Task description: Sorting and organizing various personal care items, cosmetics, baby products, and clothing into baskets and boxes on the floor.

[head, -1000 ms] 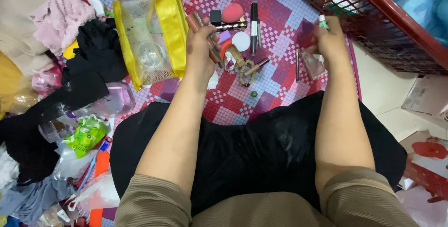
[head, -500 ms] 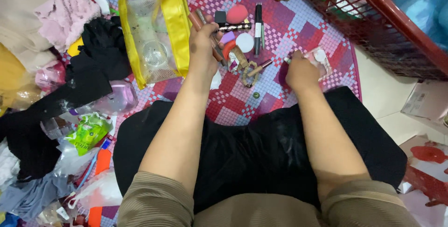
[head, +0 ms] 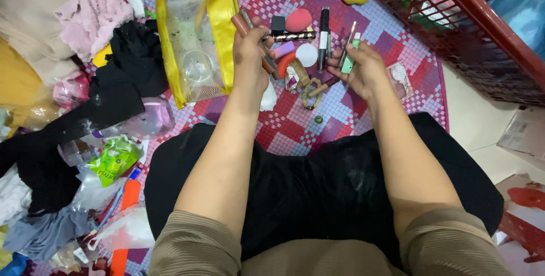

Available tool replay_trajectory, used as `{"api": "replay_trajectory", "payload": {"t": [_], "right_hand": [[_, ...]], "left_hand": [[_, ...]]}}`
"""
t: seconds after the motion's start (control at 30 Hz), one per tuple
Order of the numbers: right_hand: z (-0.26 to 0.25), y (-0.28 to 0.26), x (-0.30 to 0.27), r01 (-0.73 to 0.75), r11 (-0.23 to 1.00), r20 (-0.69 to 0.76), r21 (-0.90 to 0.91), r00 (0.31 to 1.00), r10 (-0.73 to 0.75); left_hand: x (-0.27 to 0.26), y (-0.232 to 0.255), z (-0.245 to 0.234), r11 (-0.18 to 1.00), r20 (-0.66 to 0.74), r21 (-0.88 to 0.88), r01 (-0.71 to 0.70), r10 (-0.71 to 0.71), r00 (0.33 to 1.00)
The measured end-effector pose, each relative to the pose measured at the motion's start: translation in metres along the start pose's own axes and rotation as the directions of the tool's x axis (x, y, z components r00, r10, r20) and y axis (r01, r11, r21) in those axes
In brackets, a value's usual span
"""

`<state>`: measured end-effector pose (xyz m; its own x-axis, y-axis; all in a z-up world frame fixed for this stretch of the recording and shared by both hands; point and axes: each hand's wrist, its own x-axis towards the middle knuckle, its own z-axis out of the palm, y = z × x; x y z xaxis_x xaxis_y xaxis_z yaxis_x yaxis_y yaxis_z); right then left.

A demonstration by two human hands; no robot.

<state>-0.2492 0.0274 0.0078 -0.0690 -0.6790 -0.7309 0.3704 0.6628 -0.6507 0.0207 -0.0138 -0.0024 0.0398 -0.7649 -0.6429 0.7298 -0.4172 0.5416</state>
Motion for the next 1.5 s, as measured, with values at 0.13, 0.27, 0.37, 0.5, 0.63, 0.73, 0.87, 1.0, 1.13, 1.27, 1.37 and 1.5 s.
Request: {"api": "replay_trajectory", "payload": {"t": [0.13,0.27,0.37,0.5,0.63,0.73,0.87,1.0,1.13,1.27,1.37,1.5], "right_hand": [[-0.007,-0.003,0.003,-0.07,0.993,0.074,0.092,0.995,0.063],[-0.024,0.028,0.039,0.158,0.976,0.016,-0.147,0.987,-0.157],[-0.019,0.05,0.048,0.325,0.612,-0.003,-0.721,0.882,-0.472],[0.006,0.052,0.025,0.367,0.003,0.267,-0.93,0.681,-0.682],[0.014,0.039,0.01,0.254,0.011,0.199,-0.967,0.781,-0.592],[0.01,0.035,0.016,0.242,-0.049,0.225,-0.969,0.781,-0.583],[-0.022,0.027,0.032,0.16,0.161,0.062,-0.974,0.87,-0.489],[-0.047,0.017,0.043,0.009,0.911,-0.199,-0.411,0.975,-0.1],[-0.004,0.024,0.019,0.244,0.933,0.059,-0.264,0.97,-0.237],[0.07,0.026,-0.029,0.319,0.175,0.238,-0.932,0.898,-0.371],[0.066,0.038,-0.026,0.261,-0.011,0.25,-0.965,0.912,-0.326],[0.009,0.028,0.017,0.289,0.099,0.214,-0.952,0.862,-0.459]], "left_hand": [[-0.004,0.003,0.005,0.999,-0.015,0.052,-0.005,0.006,1.0],[-0.006,0.005,0.008,0.997,-0.038,0.076,-0.009,0.012,0.999],[-0.016,0.01,0.017,0.996,-0.033,0.089,-0.008,0.011,0.999],[-0.011,0.006,0.013,0.995,-0.008,0.104,-0.003,0.004,1.0],[-0.005,0.003,0.008,0.997,-0.014,0.077,-0.001,0.002,1.0],[-0.008,0.005,0.014,0.986,-0.05,0.165,0.015,-0.007,0.999],[-0.008,0.006,0.01,0.99,-0.04,0.136,0.032,-0.027,0.999],[-0.001,0.006,0.006,0.991,-0.055,0.127,0.034,-0.027,0.998],[-0.002,0.007,0.008,0.991,-0.058,0.132,0.036,-0.029,0.998],[-0.005,0.009,0.008,0.989,-0.054,0.146,0.025,-0.018,0.998],[-0.002,0.007,0.005,0.991,-0.051,0.132,0.017,-0.01,0.999],[-0.003,0.007,0.005,0.995,-0.033,0.096,-0.014,0.017,0.999]]}}
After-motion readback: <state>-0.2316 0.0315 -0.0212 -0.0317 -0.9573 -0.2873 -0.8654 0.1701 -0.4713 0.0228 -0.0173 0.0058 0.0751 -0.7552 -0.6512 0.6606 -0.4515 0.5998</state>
